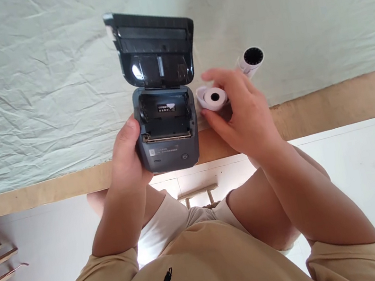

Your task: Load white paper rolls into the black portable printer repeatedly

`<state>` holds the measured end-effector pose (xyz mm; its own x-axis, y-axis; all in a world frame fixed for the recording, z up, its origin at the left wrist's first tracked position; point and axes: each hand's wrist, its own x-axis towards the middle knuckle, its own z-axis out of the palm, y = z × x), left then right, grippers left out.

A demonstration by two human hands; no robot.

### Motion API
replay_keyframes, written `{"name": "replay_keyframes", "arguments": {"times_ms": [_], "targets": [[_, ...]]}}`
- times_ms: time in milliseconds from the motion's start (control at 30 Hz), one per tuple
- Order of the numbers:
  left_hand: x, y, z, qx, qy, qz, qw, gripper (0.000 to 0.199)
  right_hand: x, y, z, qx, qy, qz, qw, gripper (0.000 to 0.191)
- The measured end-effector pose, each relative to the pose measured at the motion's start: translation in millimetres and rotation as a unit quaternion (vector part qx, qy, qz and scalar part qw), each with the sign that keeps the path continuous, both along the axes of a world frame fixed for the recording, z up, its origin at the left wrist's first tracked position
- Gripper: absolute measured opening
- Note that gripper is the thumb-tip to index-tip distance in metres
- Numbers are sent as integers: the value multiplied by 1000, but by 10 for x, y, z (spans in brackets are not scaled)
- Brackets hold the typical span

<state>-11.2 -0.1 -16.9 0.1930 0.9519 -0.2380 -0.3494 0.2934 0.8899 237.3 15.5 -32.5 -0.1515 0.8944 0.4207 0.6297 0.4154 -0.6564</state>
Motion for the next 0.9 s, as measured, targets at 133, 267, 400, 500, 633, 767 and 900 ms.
{"name": "replay_keyframes", "arguments": {"times_ms": [133, 267, 400, 500, 633, 767, 900], "targets": [[1, -4, 6, 1, 5, 4, 1000, 57, 31, -11, -7, -8, -41, 16, 999, 54], [-3, -3, 3, 12, 15, 7, 1000, 59, 34, -27, 32, 5, -61, -3, 998, 58], [-9, -3, -16, 16, 14, 2, 1000, 59, 34, -10, 35, 8, -57, 53, 997, 69], [-10, 2, -38, 12, 10, 2, 1000, 59, 30, 11, 20, 34, -64, 31, 997, 67], [-8, 20, -58, 34, 10, 3, 999, 60, -74, -20, 93, 132, 24, 5, 991, 74], [-5, 29, -36, 54, 23, -2, 998, 55, -311, -70, 252, 163, 78, 29, 983, 54], [0, 21, -1, 60, 17, -9, 998, 47, -477, 0, 302, 205, -15, 16, 979, 39]]}}
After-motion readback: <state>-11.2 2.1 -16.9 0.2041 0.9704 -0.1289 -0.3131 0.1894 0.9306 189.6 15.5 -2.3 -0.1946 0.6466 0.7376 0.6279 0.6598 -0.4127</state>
